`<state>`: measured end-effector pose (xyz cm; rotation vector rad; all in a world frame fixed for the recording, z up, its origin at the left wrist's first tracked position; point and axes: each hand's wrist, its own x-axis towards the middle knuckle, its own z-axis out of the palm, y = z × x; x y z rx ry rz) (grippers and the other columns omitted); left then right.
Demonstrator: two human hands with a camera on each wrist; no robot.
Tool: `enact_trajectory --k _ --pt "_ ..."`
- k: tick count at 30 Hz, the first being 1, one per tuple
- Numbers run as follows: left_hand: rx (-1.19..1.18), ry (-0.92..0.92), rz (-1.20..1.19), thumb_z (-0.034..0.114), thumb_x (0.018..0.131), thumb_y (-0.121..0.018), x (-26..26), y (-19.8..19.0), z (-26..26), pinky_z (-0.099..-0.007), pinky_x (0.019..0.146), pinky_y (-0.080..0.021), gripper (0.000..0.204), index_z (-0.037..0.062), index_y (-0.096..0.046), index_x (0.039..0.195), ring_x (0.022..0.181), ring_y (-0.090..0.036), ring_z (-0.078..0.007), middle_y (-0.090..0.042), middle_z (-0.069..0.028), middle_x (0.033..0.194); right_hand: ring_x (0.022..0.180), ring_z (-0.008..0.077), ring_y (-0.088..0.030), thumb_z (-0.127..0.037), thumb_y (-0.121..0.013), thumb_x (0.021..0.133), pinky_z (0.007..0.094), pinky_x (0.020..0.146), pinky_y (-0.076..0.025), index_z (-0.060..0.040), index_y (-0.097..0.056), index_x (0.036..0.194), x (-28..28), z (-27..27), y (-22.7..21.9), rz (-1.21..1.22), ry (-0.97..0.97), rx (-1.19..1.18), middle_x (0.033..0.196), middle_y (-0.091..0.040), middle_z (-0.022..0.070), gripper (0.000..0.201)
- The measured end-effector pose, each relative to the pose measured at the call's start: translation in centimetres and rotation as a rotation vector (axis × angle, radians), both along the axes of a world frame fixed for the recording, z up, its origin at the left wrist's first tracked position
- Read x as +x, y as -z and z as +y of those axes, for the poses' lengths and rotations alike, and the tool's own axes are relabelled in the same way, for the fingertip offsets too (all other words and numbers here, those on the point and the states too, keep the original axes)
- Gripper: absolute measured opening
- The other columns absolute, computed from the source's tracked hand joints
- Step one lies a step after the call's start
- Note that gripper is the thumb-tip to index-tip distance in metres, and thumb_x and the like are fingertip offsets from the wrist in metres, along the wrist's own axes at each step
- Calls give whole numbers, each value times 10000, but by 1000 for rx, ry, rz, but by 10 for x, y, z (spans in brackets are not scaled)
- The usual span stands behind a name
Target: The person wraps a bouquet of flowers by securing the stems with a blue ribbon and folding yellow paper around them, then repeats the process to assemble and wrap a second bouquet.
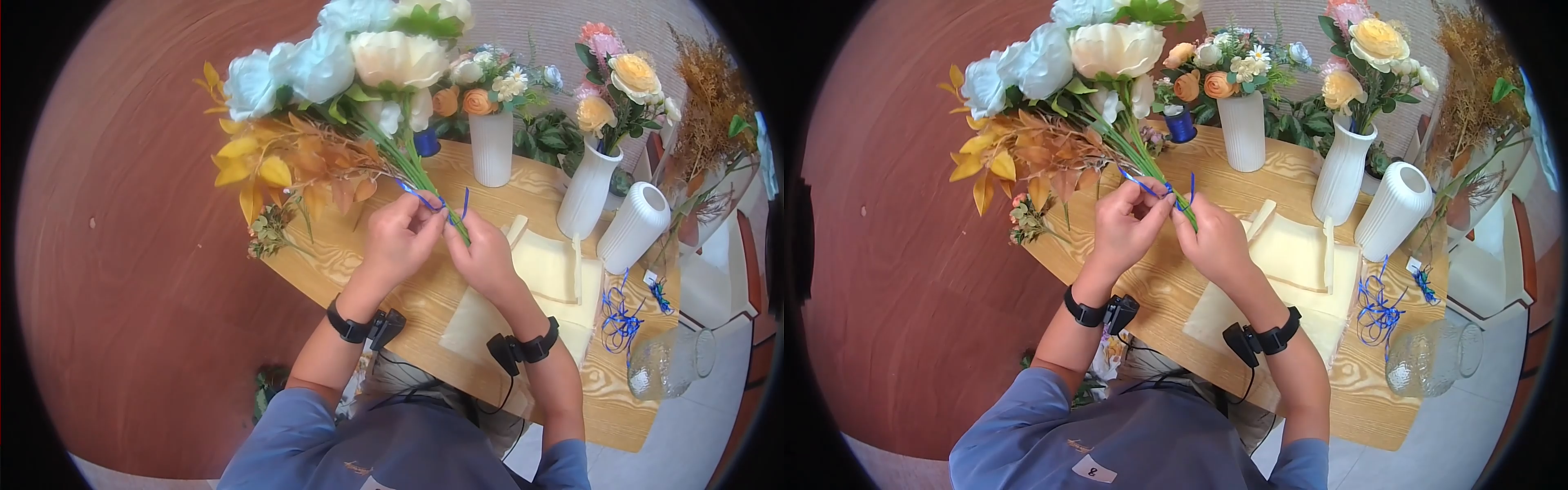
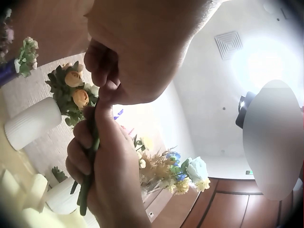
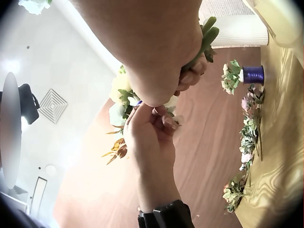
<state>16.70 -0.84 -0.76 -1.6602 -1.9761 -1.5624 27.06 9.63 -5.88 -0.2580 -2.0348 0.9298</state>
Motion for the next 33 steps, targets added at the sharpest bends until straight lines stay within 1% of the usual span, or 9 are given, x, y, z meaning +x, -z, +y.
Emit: enact_trajectory --k 9,14,16,20,22,26,29,32,33 --pt "-101 165 -83 21 881 -625 -23 2 -11 -210 526 -431 85 -26 -568 923 625 -552 -61 -591 -12 740 675 382 -594 -251 -594 911 426 591 -453 -4 -562 887 4 0 -9 -58 -75 -73 740 -608 204 250" --pt "-154 134 -28 30 896 -607 -35 15 -15 -209 522 -430 85 -14 -551 941 616 -545 -61 -585 -19 736 663 205 -583 -261 -572 942 344 627 -456 16 -603 940 4 0 -11 -24 -209 -319 719 -605 127 278" --pt "-37 272 -537 66 917 -580 -33 22 -10 -214 493 -417 83 16 -520 943 578 -531 -76 -585 -33 727 684 165 -564 -250 -565 948 325 638 -453 15 -608 944 2 1 -8 1 -252 -343 734 -605 99 268" --pt "-62 330 -876 104 934 -556 -33 29 2 -230 473 -407 80 49 -498 936 541 -512 -101 -575 -43 708 732 106 -531 -227 -551 960 286 669 -442 9 -614 942 4 -5 -14 33 -443 -503 782 -610 53 245" --pt "-25 498 -1279 118 941 -546 -35 27 8 -243 490 -410 70 64 -505 923 545 -506 -118 -561 -37 689 746 95 -520 -219 -548 963 272 685 -436 5 -615 935 4 -7 -12 10 -495 -590 783 -600 37 236" --pt "-14 506 -1367 148 938 -571 -46 34 33 -247 512 -406 97 70 -519 913 560 -497 -114 -546 -25 677 758 93 -513 -214 -553 960 259 714 -433 14 -605 942 3 -8 -11 -147 -494 -700 781 -579 33 234" --pt "-9 616 -1309 177 926 -602 -55 37 43 -244 522 -401 133 69 -540 878 567 -494 -113 -546 -20 678 767 101 -514 -217 -559 958 265 716 -435 22 -595 955 0 -7 -5 -103 -493 -575 789 -564 37 242" --pt "15 555 -1233 180 919 -619 -61 40 41 -244 517 -410 139 58 -573 870 575 -505 -110 -555 -20 686 799 107 -527 -217 -557 959 269 731 -441 25 -601 974 2 -9 -8 -106 -478 -557 835 -588 51 246" --pt "-51 381 -1127 160 917 -612 -60 42 39 -243 518 -419 118 49 -588 888 588 -522 -110 -567 -24 696 809 109 -531 -217 -557 959 271 736 -444 26 -603 980 2 -10 -10 -107 -472 -551 851 -596 56 248"
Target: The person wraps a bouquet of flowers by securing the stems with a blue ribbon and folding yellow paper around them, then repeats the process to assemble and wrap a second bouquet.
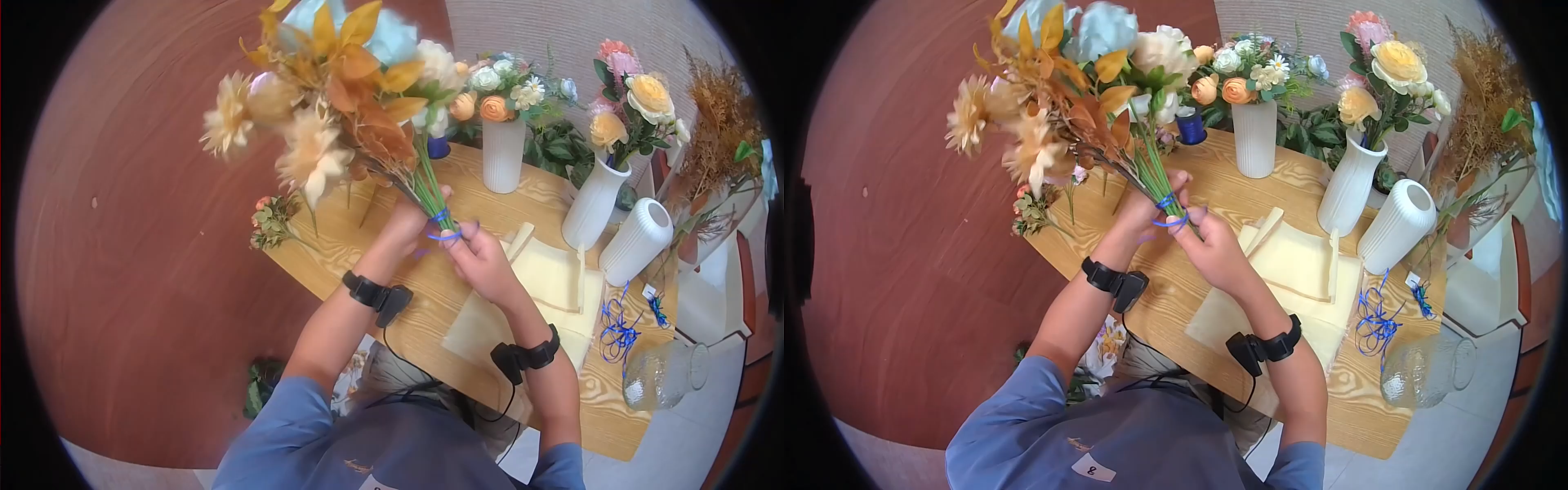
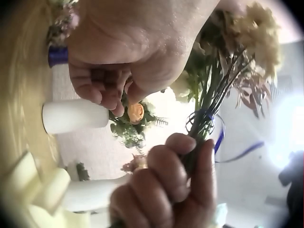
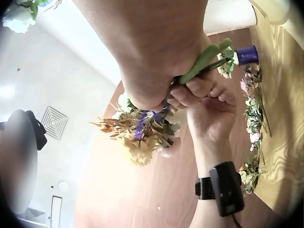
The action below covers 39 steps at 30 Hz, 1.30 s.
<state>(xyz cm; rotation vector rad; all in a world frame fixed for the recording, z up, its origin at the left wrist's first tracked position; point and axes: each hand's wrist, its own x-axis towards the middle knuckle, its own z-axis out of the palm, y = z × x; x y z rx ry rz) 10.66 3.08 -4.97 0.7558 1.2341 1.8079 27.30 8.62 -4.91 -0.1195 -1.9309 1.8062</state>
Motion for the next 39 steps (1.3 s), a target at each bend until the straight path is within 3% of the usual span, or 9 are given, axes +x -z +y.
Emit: enact_trajectory --k 1,5,8,13,17,23,25,31,39 --pt "-117 -109 134 141 914 -605 1 0 -2 -241 518 -429 103 39 -603 906 602 -539 -110 -579 -27 706 829 112 -540 -216 -555 961 274 750 -448 24 -610 989 0 -1 -3 38 -4 0 873 -612 64 248" --pt "-128 -110 95 107 898 -591 -8 1 -23 -238 544 -470 100 21 -614 945 649 -585 -118 -628 -55 775 862 117 -564 -208 -551 964 285 779 -463 18 -629 1025 -2 1 -1 105 38 62 922 -648 81 247" --pt "-143 89 202 69 875 -584 -18 0 -37 -244 605 -506 119 8 -635 962 712 -625 -125 -654 -61 796 824 116 -565 -211 -554 964 287 747 -470 15 -629 1027 -1 0 -5 133 51 64 880 -641 72 246" --pt "149 195 104 162 854 -631 9 -24 -43 -287 679 -520 457 -25 -505 1252 744 -634 -159 -630 -87 1025 778 119 -565 -213 -555 963 284 698 -473 16 -624 998 -3 3 2 36 82 110 828 -620 63 242" --pt "192 218 63 210 846 -653 9 -30 -36 -240 615 -486 593 -25 -420 1338 674 -582 -110 -603 -70 1063 755 135 -569 -207 -566 953 294 675 -469 18 -616 969 -5 1 2 52 79 135 805 -614 77 231" --pt "162 302 -11 236 875 -647 0 -33 -28 -173 387 -275 281 50 -552 1064 444 -341 -11 -589 -42 922 735 179 -579 -226 -585 933 325 676 -468 12 -613 963 -4 5 2 -23 75 222 804 -620 116 241" --pt "136 192 -19 220 906 -618 2 -32 -26 -185 350 -232 165 81 -529 901 391 -299 -14 -584 -40 814 731 190 -578 -238 -586 932 332 675 -466 10 -613 962 -6 5 7 -16 85 218 798 -620 118 252" --pt "142 107 11 203 949 -567 11 -35 -27 -185 352 -228 160 92 -514 847 386 -287 -20 -570 -41 710 723 231 -579 -263 -590 924 354 678 -462 5 -614 964 -6 5 6 -17 86 221 791 -620 135 272" --pt "243 169 20 267 945 -597 6 -25 -24 -189 384 -257 231 78 -526 831 420 -312 -30 -548 -36 711 777 248 -611 -319 -609 904 348 711 -471 2 -618 1009 -7 10 12 1 102 246 843 -643 148 338"
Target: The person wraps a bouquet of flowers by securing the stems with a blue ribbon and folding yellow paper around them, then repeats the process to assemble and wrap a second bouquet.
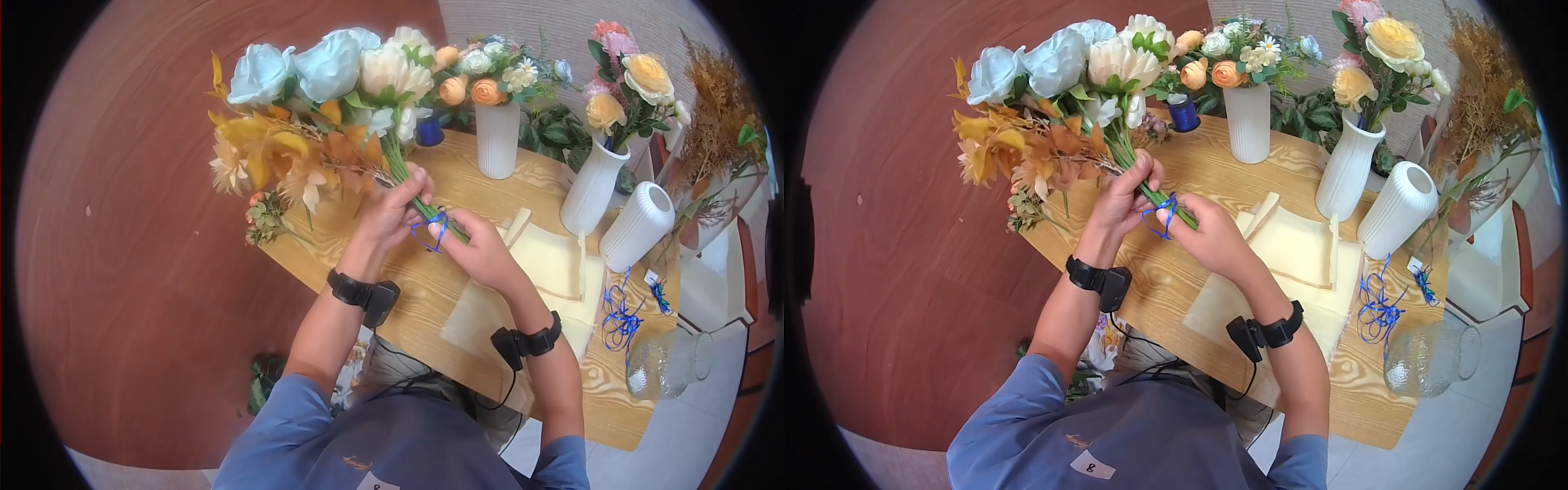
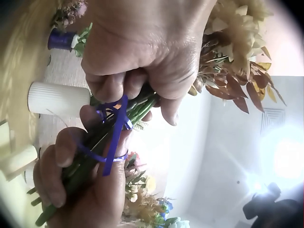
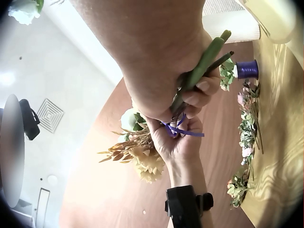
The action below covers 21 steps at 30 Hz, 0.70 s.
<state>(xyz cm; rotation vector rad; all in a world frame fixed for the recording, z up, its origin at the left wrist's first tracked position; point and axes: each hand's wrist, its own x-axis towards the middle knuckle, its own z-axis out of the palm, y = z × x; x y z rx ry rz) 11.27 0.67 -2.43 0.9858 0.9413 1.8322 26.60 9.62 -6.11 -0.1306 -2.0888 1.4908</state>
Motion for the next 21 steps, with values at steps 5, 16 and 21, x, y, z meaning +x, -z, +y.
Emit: enact_trajectory --k 5,16,21 --pt "-21 12 -20 341 966 -552 0 -1 1 -186 392 -262 303 82 -514 814 426 -313 -29 -532 -19 679 845 253 -631 -321 -620 902 348 799 -494 -4 -594 1151 -4 -5 3 113 90 10 947 -659 149 405" --pt "-97 -25 53 398 983 -500 0 1 -2 -194 404 -224 381 91 -503 758 424 -278 -31 -501 0 653 781 147 -590 -199 -572 953 264 713 -475 37 -667 1044 -1 8 -2 206 185 -88 896 -633 106 270" --pt "-153 -71 76 442 988 -462 -3 -3 -6 -203 398 -212 447 106 -458 692 419 -245 -44 -468 -9 646 756 122 -572 -232 -572 958 249 685 -463 28 -675 1052 3 19 -2 187 237 -223 876 -636 74 295"
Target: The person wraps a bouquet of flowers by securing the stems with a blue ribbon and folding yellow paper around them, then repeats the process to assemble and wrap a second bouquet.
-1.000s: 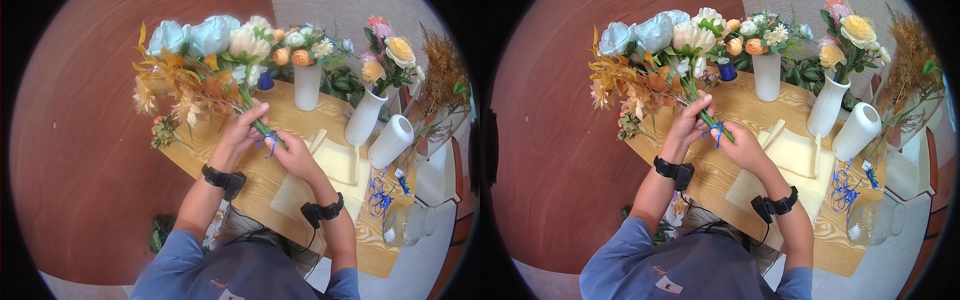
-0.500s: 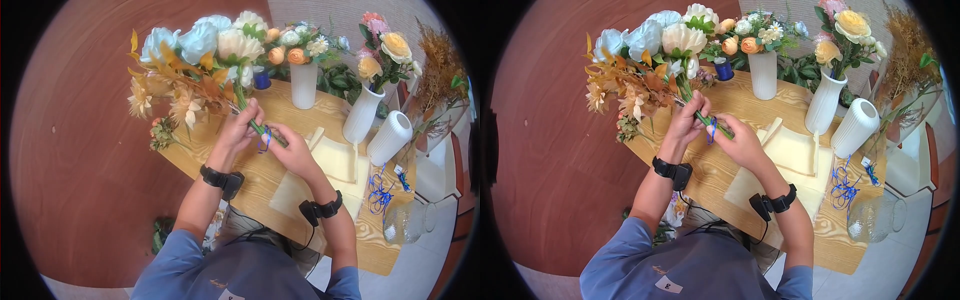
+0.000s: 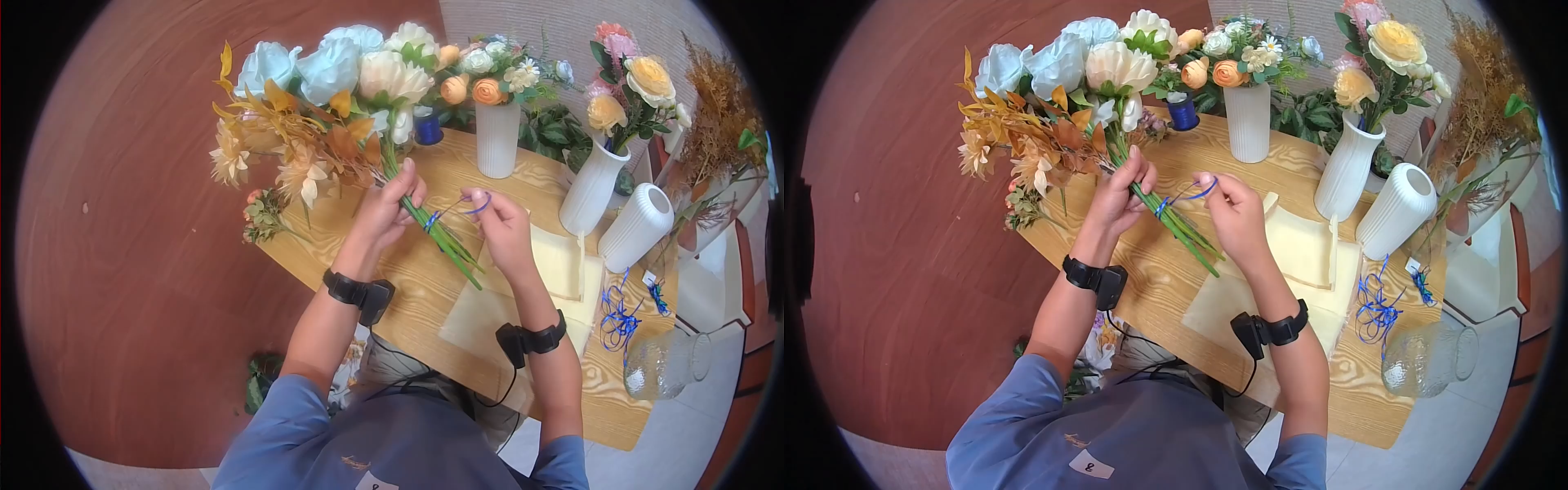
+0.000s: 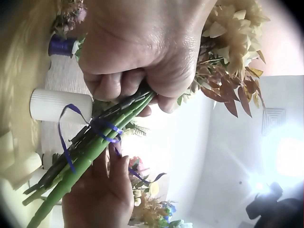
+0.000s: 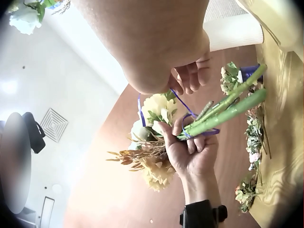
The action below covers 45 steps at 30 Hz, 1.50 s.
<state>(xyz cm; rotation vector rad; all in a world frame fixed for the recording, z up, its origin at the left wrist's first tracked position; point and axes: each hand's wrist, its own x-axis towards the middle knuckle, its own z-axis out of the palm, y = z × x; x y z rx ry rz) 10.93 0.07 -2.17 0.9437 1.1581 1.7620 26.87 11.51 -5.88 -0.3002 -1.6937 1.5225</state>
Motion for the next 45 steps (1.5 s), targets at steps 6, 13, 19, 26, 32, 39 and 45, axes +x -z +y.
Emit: enact_trajectory --k 6,13,19,26,32,39,45 --pt "-25 -47 -45 458 977 -481 -10 2 -5 -212 406 -209 483 110 -476 642 424 -259 -50 -455 7 603 623 60 -529 -289 -528 982 205 532 -427 -2 -683 1029 11 14 -8 -32 -49 -224 816 -632 52 330" --pt "-106 -192 21 465 972 -485 -29 6 -17 -207 395 -216 481 126 -455 633 420 -287 -53 -443 11 569 586 94 -557 -267 -483 1000 196 480 -454 32 -612 1054 20 21 -21 228 -19 -384 992 -652 132 330" --pt "-98 -231 3 480 987 -437 -48 13 -31 -210 375 -187 450 137 -419 697 393 -210 -55 -437 13 597 632 134 -621 -267 -457 1009 205 467 -482 19 -582 1049 25 18 -28 243 -39 -423 1062 -650 182 314" --pt "-101 -265 -66 465 954 -525 -61 16 -45 -215 378 -189 471 150 -419 620 403 -269 -59 -430 14 550 609 157 -647 -289 -473 1001 209 467 -491 11 -575 998 27 17 -32 181 15 -419 1024 -662 197 317" --pt "2 -226 -62 461 962 -511 -60 14 -38 -184 356 -195 390 159 -448 723 396 -285 -29 -416 41 546 578 119 -620 -300 -519 977 207 463 -470 15 -594 998 77 40 -71 -11 114 -188 796 -657 93 324" --pt "52 -134 -63 416 970 -521 -56 19 -29 -190 362 -183 409 161 -426 664 400 -286 -26 -409 38 551 523 79 -558 -282 -530 967 206 467 -430 -17 -650 941 147 33 -112 -327 339 49 681 -603 11 293" --pt "27 -146 -28 422 972 -516 -55 22 -26 -205 394 -169 419 156 -416 664 423 -270 -30 -395 37 573 501 49 -506 -248 -534 953 208 459 -385 2 -648 861 180 16 -126 -729 569 330 575 -535 -7 289"
